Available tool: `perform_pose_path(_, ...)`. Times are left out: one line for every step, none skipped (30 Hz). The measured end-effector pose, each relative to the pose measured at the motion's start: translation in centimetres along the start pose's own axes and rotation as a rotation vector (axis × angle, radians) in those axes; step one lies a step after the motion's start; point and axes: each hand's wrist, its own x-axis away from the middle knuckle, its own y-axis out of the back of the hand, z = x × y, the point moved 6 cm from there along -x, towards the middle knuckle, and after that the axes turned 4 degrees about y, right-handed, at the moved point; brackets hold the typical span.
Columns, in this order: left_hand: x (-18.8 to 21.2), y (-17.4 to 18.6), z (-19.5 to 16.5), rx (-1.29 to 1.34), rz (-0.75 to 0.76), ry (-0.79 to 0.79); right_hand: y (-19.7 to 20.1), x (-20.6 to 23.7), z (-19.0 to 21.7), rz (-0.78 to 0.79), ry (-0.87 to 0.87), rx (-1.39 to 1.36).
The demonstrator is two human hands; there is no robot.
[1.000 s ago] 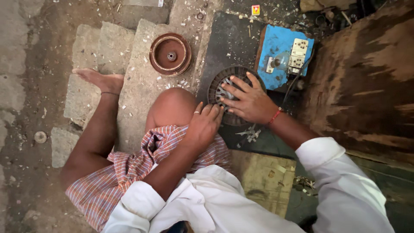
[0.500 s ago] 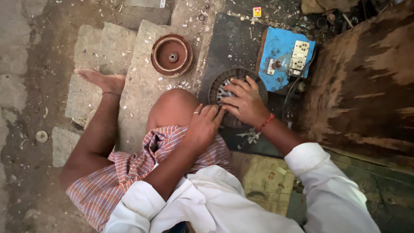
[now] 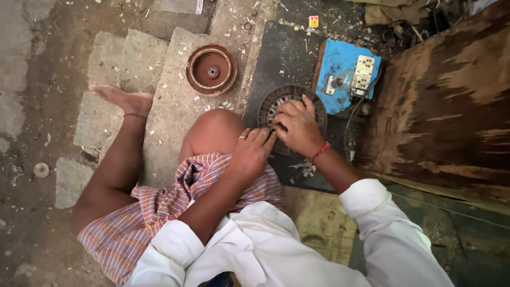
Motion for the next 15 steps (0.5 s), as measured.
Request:
perform_pose_path(-0.01, -0.02, 0.02, 0.016, -0.011, 0.005, -0.01, -0.16, 0.04, 0.009, -0.006, 0.006)
perform_pose_path(-0.01, -0.02, 0.01, 0.032, -0.024, 0.011, -0.03, -0.30, 0.07, 0.017, -0.012, 0.012)
perform_pose_path(-0.02, -0.01, -0.02, 0.047, -0.036, 0.017, -0.06, -0.40, 0.08, 0.025, -0.016, 0.017)
perform_pose_path(-0.05, 0.04, -0.06, 0.040, -0.052, 0.024, -0.07, -0.49, 0.09, 0.028, -0.012, 0.018)
perform_pose_path(-0.04, 0.09, -0.13, 0.034, -0.066, 0.032, -0.07, -0.52, 0.08, 0.033, -0.010, 0.017)
perform_pose_path(-0.03, 0.15, -0.20, 0.030, -0.077, 0.040, -0.09, -0.52, 0.02, 0.039, -0.010, 0.015)
perform_pose_path(0.02, 0.17, -0.26, 0.043, -0.073, 0.048, 0.01, -0.49, 0.00, 0.033, 0.005, 0.016)
perform_pose_path(0.08, 0.21, -0.29, 0.056, -0.069, 0.056, 0.12, -0.47, -0.06, 0.025, 0.018, 0.017)
perform_pose_path(0.14, 0.25, -0.35, 0.069, -0.062, 0.062, 0.25, -0.39, -0.16, 0.017, 0.028, 0.018)
perform_pose_path(0.20, 0.33, -0.38, 0.081, -0.062, 0.071, 0.38, -0.26, -0.23, 0.011, 0.039, 0.023)
perform_pose_path(0.23, 0.42, -0.42, 0.092, -0.066, 0.079, 0.50, -0.15, -0.36, 0.003, 0.053, 0.031)
perform_pose_path(0.22, 0.51, -0.42, 0.100, -0.071, 0.088, 0.61, -0.10, -0.41, -0.007, 0.069, 0.038)
perform_pose_path(0.21, 0.61, -0.38, 0.134, -0.081, 0.109, 0.68, 0.02, -0.34, -0.012, 0.094, 0.037)
perform_pose_path(0.14, 0.67, -0.31, 0.167, -0.091, 0.129, 0.70, 0.08, -0.24, -0.018, 0.118, 0.036)
perform_pose_path(0.05, 0.70, -0.24, 0.203, -0.099, 0.149, 0.67, 0.13, -0.11, -0.021, 0.140, 0.035)
